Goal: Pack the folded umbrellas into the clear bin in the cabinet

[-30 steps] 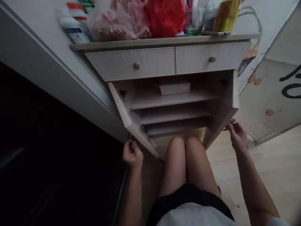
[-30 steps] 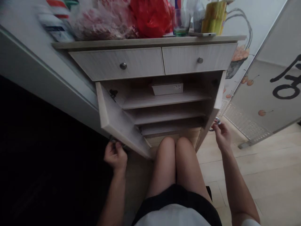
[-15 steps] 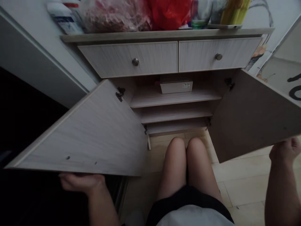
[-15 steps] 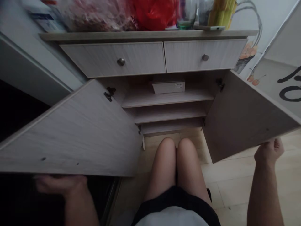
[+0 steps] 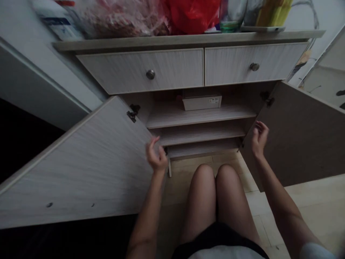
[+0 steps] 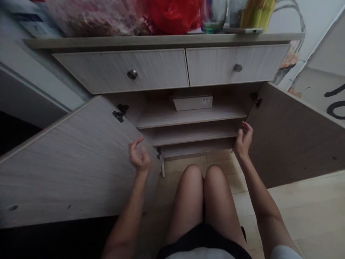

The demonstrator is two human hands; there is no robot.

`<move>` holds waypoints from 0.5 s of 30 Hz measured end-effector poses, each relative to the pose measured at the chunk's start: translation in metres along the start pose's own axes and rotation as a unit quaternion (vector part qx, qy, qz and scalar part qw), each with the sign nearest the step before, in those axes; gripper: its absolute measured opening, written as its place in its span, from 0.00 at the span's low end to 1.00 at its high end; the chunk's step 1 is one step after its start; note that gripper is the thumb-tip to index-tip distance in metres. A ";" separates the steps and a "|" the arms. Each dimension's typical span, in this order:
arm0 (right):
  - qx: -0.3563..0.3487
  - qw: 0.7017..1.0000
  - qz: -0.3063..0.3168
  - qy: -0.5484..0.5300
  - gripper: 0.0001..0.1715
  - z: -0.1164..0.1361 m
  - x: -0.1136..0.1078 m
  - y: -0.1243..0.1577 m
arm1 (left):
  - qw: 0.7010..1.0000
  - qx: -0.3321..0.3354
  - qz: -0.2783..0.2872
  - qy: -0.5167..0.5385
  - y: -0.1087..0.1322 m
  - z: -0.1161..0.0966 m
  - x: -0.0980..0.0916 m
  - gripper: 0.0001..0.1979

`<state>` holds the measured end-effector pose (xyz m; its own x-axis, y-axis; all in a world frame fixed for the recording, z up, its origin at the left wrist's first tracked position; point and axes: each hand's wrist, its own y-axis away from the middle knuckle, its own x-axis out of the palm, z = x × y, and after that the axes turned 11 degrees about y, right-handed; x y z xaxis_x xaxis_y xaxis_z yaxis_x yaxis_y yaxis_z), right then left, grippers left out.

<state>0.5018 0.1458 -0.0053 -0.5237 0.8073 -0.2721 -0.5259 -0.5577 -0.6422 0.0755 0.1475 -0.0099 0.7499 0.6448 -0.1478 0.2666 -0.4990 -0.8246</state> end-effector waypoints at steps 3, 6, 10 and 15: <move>0.005 0.988 0.148 -0.045 0.37 -0.008 0.078 -0.049 | 0.990 -0.081 0.109 0.029 -0.048 0.029 0.076 0.31; 0.048 0.972 0.226 -0.044 0.41 -0.020 0.150 -0.089 | 0.960 -0.192 0.197 0.048 -0.086 0.059 0.142 0.38; 0.134 0.948 0.285 -0.050 0.40 -0.026 0.217 -0.123 | 0.920 -0.293 0.245 0.091 -0.115 0.089 0.200 0.40; 0.130 0.940 0.302 -0.091 0.37 -0.022 0.254 -0.144 | 0.899 -0.338 0.220 0.170 -0.135 0.110 0.236 0.35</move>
<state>0.4596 0.4359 0.0021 -0.8733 0.2950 -0.3877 -0.2296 -0.9511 -0.2065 0.1496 0.4305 0.0069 0.9840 0.1425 -0.1072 0.1204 -0.9744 -0.1899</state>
